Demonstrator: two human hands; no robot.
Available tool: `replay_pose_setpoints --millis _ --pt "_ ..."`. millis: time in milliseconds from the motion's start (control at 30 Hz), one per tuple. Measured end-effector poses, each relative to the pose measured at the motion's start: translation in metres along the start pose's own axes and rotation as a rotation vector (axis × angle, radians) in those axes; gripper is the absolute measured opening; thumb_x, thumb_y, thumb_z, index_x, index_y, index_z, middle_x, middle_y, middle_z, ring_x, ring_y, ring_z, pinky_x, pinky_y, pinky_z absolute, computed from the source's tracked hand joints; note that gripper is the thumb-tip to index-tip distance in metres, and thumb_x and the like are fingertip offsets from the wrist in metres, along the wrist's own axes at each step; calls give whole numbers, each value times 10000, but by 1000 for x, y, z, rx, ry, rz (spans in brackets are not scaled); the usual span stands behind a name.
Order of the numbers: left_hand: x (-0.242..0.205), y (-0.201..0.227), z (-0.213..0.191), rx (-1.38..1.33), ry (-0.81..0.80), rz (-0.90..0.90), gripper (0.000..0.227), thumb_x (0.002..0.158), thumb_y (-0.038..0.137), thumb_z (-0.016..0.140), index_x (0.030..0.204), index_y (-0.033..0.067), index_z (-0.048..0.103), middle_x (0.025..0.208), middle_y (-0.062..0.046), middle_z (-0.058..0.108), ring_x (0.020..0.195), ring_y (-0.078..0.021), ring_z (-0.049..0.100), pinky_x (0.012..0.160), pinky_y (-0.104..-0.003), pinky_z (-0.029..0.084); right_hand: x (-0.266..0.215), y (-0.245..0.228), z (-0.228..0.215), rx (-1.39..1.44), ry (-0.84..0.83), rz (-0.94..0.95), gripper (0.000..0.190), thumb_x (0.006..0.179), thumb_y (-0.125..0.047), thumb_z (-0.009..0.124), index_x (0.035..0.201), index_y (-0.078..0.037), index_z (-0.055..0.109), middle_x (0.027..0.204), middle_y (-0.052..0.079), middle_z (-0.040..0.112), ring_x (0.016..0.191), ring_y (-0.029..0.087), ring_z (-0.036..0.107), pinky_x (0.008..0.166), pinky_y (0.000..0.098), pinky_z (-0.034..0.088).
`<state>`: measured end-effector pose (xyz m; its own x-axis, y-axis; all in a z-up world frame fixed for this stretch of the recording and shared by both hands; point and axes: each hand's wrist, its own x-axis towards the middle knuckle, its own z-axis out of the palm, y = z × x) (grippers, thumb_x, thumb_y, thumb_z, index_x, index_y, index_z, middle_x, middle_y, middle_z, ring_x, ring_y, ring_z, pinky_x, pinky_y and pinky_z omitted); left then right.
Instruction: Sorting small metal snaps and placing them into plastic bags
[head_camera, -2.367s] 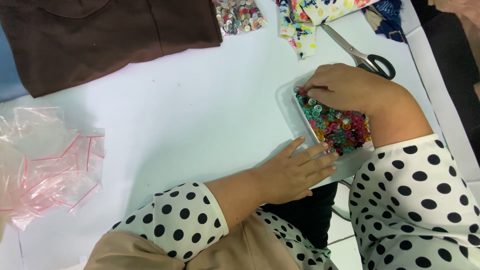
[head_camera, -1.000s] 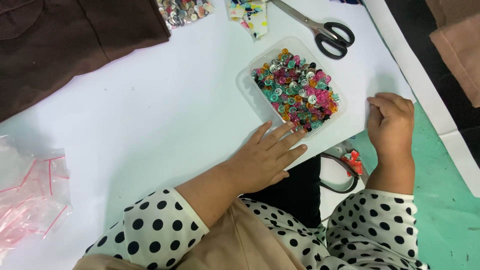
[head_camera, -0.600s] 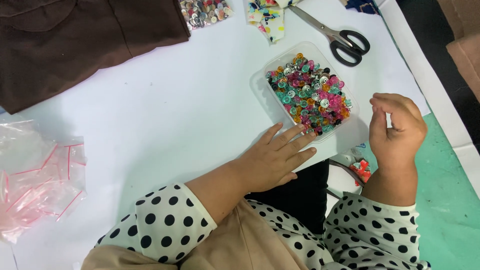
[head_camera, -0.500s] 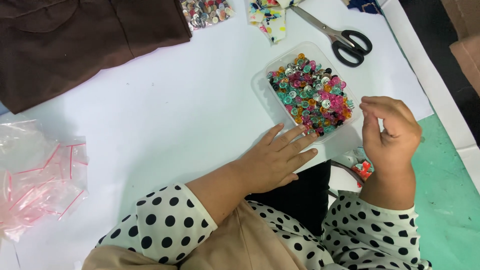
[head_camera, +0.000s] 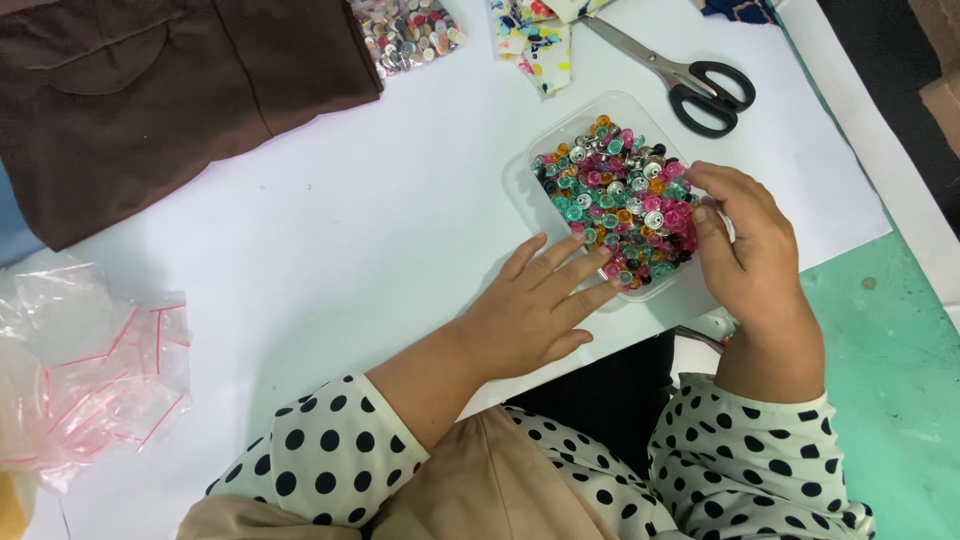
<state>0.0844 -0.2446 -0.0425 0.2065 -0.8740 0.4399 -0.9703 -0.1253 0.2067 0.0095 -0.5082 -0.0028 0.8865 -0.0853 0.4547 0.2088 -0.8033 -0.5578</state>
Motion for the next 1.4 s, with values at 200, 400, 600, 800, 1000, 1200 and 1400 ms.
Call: replay_pose_setpoints --millis 200,400,600,800,1000,1200,1400 --pt "0 -6 -7 6 35 0 552 902 371 828 1359 151 609 1422 -93 572 1403 -357 475 1139 -523 371 -7 6 18 -35 87 3 340 1030 142 475 1337 84 611 1296 243 656 1220 395 599 1065 475 464" --pt "-5 -16 -6 -7 130 21 388 958 319 769 1287 148 657 1345 -74 612 1309 -324 525 1090 -483 393 -2 -11 10 -101 -11 -75 423 974 156 524 1360 28 639 1363 239 619 1254 388 578 1076 480 435" --pt "-5 -14 -3 -6 149 30 421 971 359 755 1312 136 648 1360 -94 608 1366 -347 509 1117 -504 403 21 -38 -7 -208 -191 -250 339 934 -49 762 1266 -20 702 1230 180 665 1107 361 622 1005 465 462" --pt "-6 -11 -3 41 82 -6 573 924 457 791 1385 181 594 1443 -53 565 1425 -299 460 1170 -515 356 16 -39 2 -197 -263 -240 180 954 65 687 1105 -19 737 1059 115 685 904 302 607 847 392 505" --pt "-7 -16 10 -146 168 1 572 895 300 851 1359 105 580 1469 -187 491 1382 -398 492 1167 -539 427 9 -41 2 -236 -259 -274 216 919 51 728 1113 -44 726 1066 115 704 937 300 630 884 398 507" --pt "-8 -18 9 -31 207 -80 564 835 362 861 1309 170 622 1444 -115 526 1419 -339 453 1164 -485 390 28 -50 8 -390 -428 -278 572 760 -246 835 1309 -177 690 1330 101 577 1165 364 537 1049 461 453" --pt "-10 -28 25 12 135 -255 766 913 524 768 1525 188 454 1617 -106 403 1547 -350 302 1262 -548 263 41 -20 29 -385 -445 -276 479 755 -101 803 1227 -132 725 1313 116 600 1189 371 571 1031 465 494"
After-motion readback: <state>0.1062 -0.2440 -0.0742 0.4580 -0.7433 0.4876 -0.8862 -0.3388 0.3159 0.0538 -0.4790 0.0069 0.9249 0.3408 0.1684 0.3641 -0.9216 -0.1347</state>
